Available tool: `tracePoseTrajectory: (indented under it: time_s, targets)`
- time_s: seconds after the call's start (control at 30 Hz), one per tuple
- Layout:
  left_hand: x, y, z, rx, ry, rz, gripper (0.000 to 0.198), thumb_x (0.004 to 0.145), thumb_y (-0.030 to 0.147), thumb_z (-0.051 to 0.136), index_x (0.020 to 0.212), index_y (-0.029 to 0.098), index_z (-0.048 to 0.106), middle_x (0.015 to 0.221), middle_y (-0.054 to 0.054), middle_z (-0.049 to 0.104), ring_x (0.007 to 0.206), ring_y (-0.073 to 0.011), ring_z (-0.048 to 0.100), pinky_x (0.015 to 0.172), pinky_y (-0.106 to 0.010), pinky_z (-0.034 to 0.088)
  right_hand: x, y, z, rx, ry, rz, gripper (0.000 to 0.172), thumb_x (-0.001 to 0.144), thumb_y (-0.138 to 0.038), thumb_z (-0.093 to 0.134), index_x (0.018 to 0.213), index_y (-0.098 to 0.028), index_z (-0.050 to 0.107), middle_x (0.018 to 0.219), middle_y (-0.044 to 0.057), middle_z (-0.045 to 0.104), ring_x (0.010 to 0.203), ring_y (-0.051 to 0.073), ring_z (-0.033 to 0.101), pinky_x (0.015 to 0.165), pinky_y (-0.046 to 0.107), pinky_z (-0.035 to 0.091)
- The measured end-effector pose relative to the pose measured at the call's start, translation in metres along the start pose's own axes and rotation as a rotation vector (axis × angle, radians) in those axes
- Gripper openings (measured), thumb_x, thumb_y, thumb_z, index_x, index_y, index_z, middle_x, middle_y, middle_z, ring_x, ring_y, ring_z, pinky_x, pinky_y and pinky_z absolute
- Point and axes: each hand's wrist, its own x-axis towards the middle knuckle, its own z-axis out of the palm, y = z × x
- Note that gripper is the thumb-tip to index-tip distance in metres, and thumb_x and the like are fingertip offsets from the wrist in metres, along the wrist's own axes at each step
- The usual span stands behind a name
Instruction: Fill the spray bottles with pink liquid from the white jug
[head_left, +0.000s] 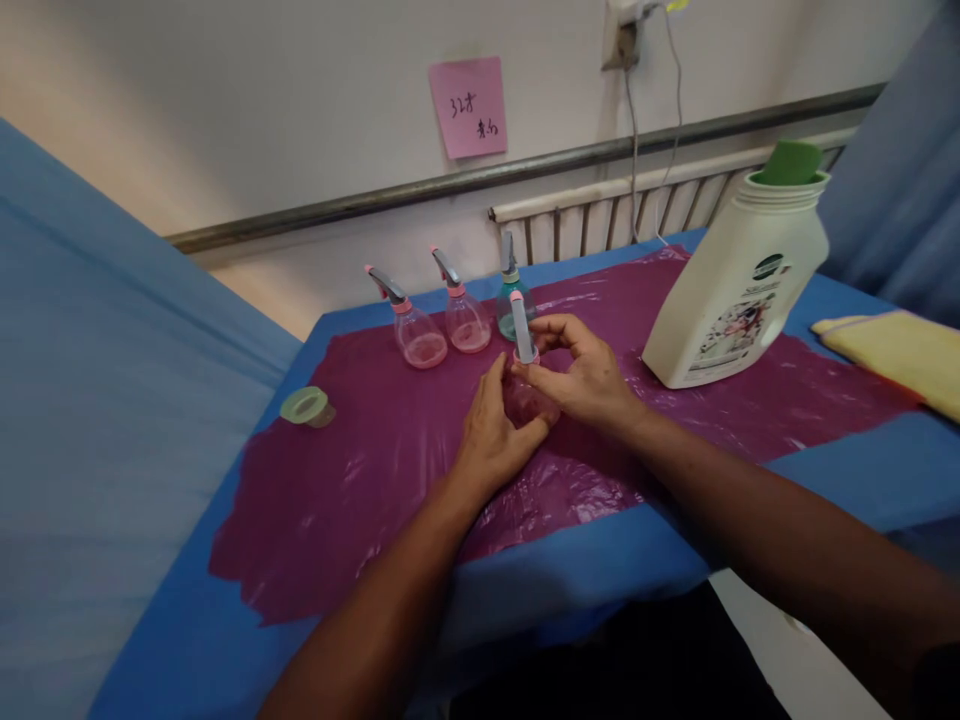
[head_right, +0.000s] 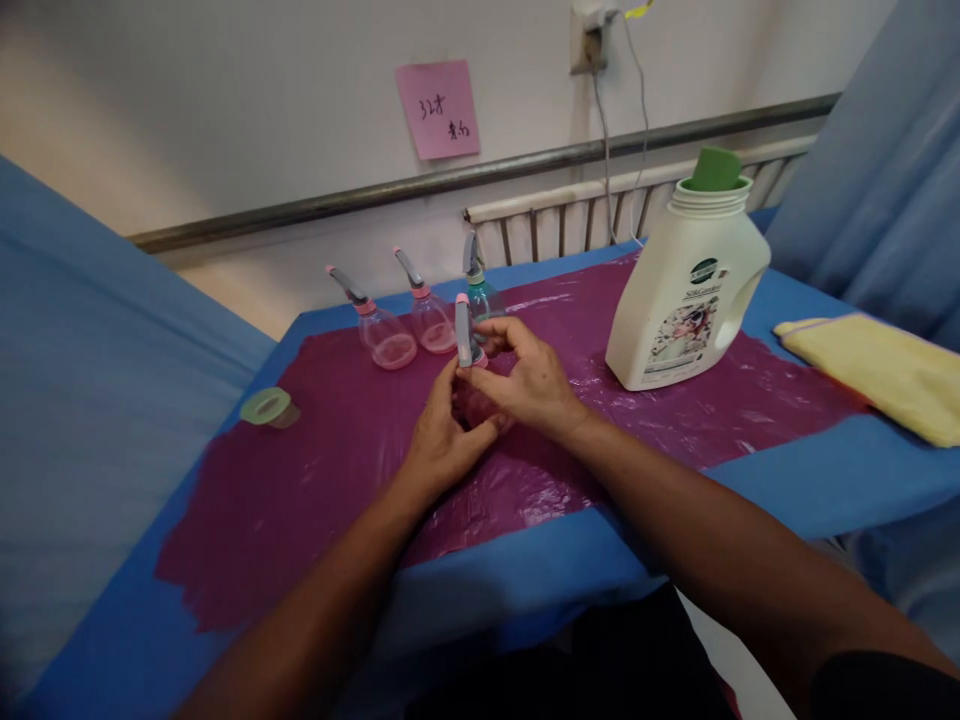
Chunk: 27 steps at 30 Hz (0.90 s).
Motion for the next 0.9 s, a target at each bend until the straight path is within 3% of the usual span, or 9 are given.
tracePoseTrajectory:
  time_s: [0.17,0.3,0.47,0.53,0.63,0.73,0.9]
  targets:
    - [0.000,-0.003,0.000,-0.005,0.004,-0.019,0.106,0.091,0.042,0.097,0.178,0.028,0.038,0.172,-0.020,0.060,0.159,-0.0440,0.060,0.133,-0.070,0.049,-0.006,-0.001,-0.004,0.015,-0.066,0.028,0.065,0.096,-0.037,0.084,0.156,-0.026,0.063,0.133,0.012,0.085,0.123,0.031,0.083,0.115,0.054,0.064]
    - [-0.001,-0.002,0.000,-0.024,-0.010,-0.029,0.097,0.094,0.043,0.094,0.174,0.028,0.040,0.174,-0.020,0.058,0.160,-0.0430,0.060,0.133,-0.069,0.050,-0.011,0.001,-0.001,0.043,-0.130,0.042,0.073,0.098,-0.029,0.076,0.168,-0.029,0.055,0.152,0.014,0.078,0.137,0.032,0.077,0.121,0.055,0.062]
    - [-0.002,0.006,-0.003,0.009,-0.011,-0.094,0.092,0.091,0.036,0.095,0.168,0.028,0.045,0.167,-0.018,0.064,0.157,-0.0427,0.063,0.132,-0.068,0.051,-0.009,0.009,0.006,0.052,0.005,0.082,0.074,0.085,-0.040,0.094,0.153,-0.027,0.065,0.126,0.008,0.083,0.116,0.028,0.080,0.113,0.052,0.065]
    - [-0.001,0.009,-0.004,0.001,-0.019,-0.080,0.091,0.091,0.034,0.094,0.168,0.029,0.047,0.165,-0.017,0.066,0.153,-0.0413,0.066,0.130,-0.065,0.054,-0.009,0.011,0.006,0.093,0.017,0.074,0.071,0.087,-0.039,0.093,0.152,-0.028,0.065,0.119,0.006,0.083,0.113,0.027,0.080,0.113,0.052,0.064]
    - [0.000,0.014,-0.005,-0.040,-0.034,-0.061,0.084,0.091,0.035,0.092,0.165,0.028,0.051,0.160,-0.015,0.069,0.148,-0.0393,0.069,0.125,-0.061,0.058,-0.012,0.012,0.007,0.183,-0.039,0.058,0.069,0.096,-0.035,0.083,0.160,-0.032,0.058,0.130,0.009,0.083,0.125,0.029,0.080,0.121,0.055,0.060]
    - [0.000,0.019,-0.006,-0.053,-0.031,-0.082,0.080,0.092,0.036,0.092,0.161,0.026,0.054,0.157,-0.015,0.072,0.146,-0.0386,0.071,0.124,-0.060,0.058,-0.012,0.014,0.010,0.248,-0.060,0.079,0.074,0.095,-0.033,0.082,0.163,-0.033,0.055,0.140,0.010,0.081,0.133,0.029,0.078,0.123,0.055,0.060]
    - [-0.001,0.018,-0.006,-0.034,-0.033,-0.111,0.084,0.090,0.033,0.093,0.163,0.026,0.052,0.160,-0.016,0.070,0.149,-0.0398,0.069,0.126,-0.063,0.056,-0.011,0.020,0.014,0.237,0.024,0.112,0.073,0.087,-0.035,0.091,0.154,-0.029,0.061,0.120,0.006,0.082,0.115,0.026,0.080,0.120,0.054,0.061]
